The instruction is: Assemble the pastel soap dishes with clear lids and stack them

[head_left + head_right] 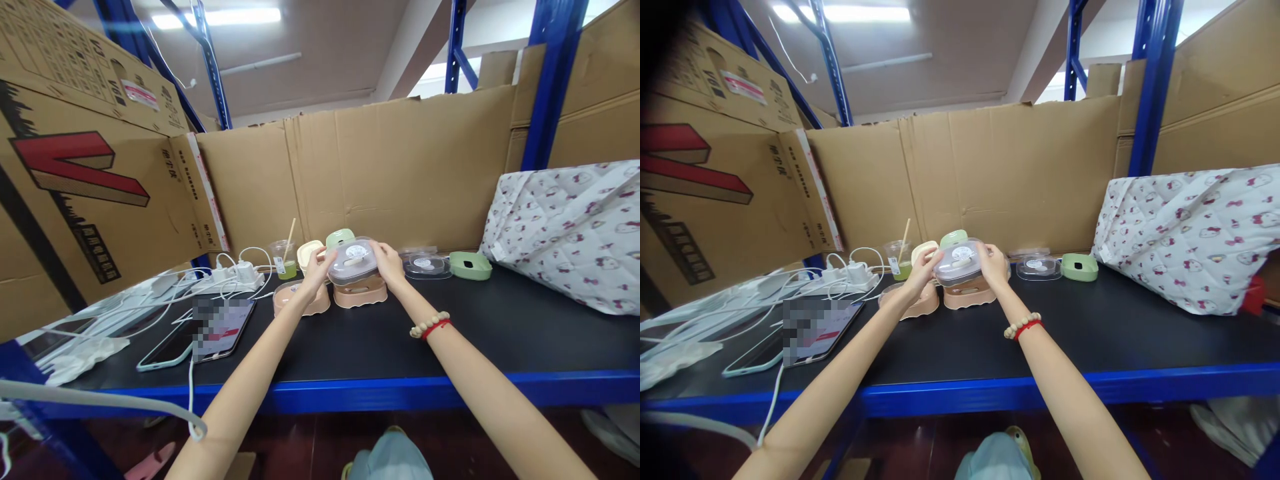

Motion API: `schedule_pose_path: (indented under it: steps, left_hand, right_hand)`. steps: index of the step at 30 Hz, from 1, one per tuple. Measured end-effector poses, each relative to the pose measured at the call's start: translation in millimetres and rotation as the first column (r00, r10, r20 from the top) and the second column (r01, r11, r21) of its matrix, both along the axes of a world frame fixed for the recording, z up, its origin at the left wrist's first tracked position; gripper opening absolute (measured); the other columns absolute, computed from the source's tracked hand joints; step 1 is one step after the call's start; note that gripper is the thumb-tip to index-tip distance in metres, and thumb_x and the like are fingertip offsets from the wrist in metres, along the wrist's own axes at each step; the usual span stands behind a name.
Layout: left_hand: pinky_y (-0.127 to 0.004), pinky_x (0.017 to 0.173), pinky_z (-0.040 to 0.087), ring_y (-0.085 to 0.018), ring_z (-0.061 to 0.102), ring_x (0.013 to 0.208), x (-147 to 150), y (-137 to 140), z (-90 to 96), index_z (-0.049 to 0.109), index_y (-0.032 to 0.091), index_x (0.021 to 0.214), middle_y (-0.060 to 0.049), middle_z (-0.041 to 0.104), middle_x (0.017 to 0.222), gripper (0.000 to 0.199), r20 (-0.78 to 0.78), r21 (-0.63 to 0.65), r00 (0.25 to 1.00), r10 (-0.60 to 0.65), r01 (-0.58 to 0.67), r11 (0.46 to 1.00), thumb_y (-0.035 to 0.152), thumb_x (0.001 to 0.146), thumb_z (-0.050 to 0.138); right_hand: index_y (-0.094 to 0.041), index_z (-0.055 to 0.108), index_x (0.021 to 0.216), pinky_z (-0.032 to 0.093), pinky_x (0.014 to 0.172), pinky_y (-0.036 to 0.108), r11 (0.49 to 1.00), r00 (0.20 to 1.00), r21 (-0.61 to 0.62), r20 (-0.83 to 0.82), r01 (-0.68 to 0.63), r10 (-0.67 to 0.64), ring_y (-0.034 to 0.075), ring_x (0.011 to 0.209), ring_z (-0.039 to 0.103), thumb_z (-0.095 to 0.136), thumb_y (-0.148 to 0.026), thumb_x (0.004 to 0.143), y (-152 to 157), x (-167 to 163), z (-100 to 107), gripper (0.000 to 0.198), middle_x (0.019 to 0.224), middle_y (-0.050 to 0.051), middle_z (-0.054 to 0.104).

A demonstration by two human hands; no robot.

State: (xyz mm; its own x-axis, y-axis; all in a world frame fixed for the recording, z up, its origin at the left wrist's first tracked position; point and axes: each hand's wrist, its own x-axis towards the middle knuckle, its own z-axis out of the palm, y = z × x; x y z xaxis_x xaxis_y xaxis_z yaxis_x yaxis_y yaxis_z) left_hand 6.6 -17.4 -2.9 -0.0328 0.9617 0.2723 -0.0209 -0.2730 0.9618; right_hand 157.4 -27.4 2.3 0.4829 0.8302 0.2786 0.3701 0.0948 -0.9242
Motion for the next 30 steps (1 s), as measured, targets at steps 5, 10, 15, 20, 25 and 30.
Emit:
schedule_pose_path:
  steps: [5,10,15,20,25,30]
  left_hand:
    - [-0.035,0.091,0.045,-0.024,0.052,0.116,-2,2,-5.3,0.041,0.018,0.126,-0.016,0.047,0.133,0.071,-0.174,0.139,0.983,-0.055,0.080,0.987,0.031,0.065,0.074]
    - [-0.041,0.101,0.037,-0.027,0.050,0.116,-9,5,-10.8,0.057,0.020,0.113,-0.010,0.056,0.120,0.066,-0.557,0.260,0.821,-0.126,0.316,0.912,0.032,0.052,0.081]
    - [-0.036,0.102,0.036,-0.024,0.050,0.115,-8,5,-13.3,0.063,0.025,0.105,-0.007,0.053,0.111,0.049,-0.581,0.331,0.814,-0.007,0.244,0.912,0.030,0.058,0.077]
    - [-0.034,0.099,0.037,-0.021,0.052,0.110,-9,7,-10.6,0.065,0.022,0.094,-0.007,0.056,0.107,0.024,-0.454,0.390,0.885,0.104,0.092,0.916,0.029,0.071,0.066]
    - [-0.037,0.101,0.034,-0.023,0.051,0.113,-21,12,-2.4,0.064,0.020,0.094,-0.010,0.059,0.108,0.020,-0.417,0.353,0.812,0.409,-0.270,0.896,0.022,0.080,0.049]
    - [-0.047,0.096,0.036,-0.032,0.051,0.115,-34,18,-2.9,0.064,0.018,0.102,-0.016,0.062,0.105,0.028,-0.569,0.198,0.695,0.440,-0.404,0.893,0.020,0.079,0.047]
  right_hand:
    - [-0.024,0.068,0.085,0.043,0.080,0.036,0.987,0.972,-0.104,0.214,0.119,-0.095,0.028,0.098,0.061,0.046,-0.052,0.078,1,8,0,0.036,0.095,0.008,0.070]
    - [-0.022,0.064,0.065,0.044,0.078,0.037,0.992,0.972,-0.092,0.225,0.084,-0.061,0.028,0.091,0.062,0.057,-0.042,0.069,10,14,-7,0.021,0.084,0.010,0.069]
    - [-0.024,0.063,0.074,0.045,0.078,0.033,0.998,0.982,0.028,0.181,0.054,-0.058,0.023,0.088,0.062,0.055,-0.034,0.069,18,15,-14,0.014,0.090,0.005,0.069]
    - [-0.021,0.063,0.084,0.044,0.081,0.033,0.983,0.983,0.095,0.081,0.159,-0.166,0.023,0.092,0.060,0.046,-0.033,0.074,22,29,-18,0.023,0.097,0.008,0.067]
    - [-0.016,0.061,0.094,0.043,0.083,0.038,0.957,0.960,0.074,-0.024,0.281,-0.280,0.026,0.094,0.059,0.041,-0.026,0.072,22,49,-23,0.031,0.099,0.013,0.065]
    - [-0.017,0.058,0.095,0.042,0.085,0.034,0.954,0.969,0.167,-0.032,0.248,-0.247,0.022,0.096,0.058,0.041,-0.025,0.072,19,41,-19,0.030,0.102,0.010,0.063]
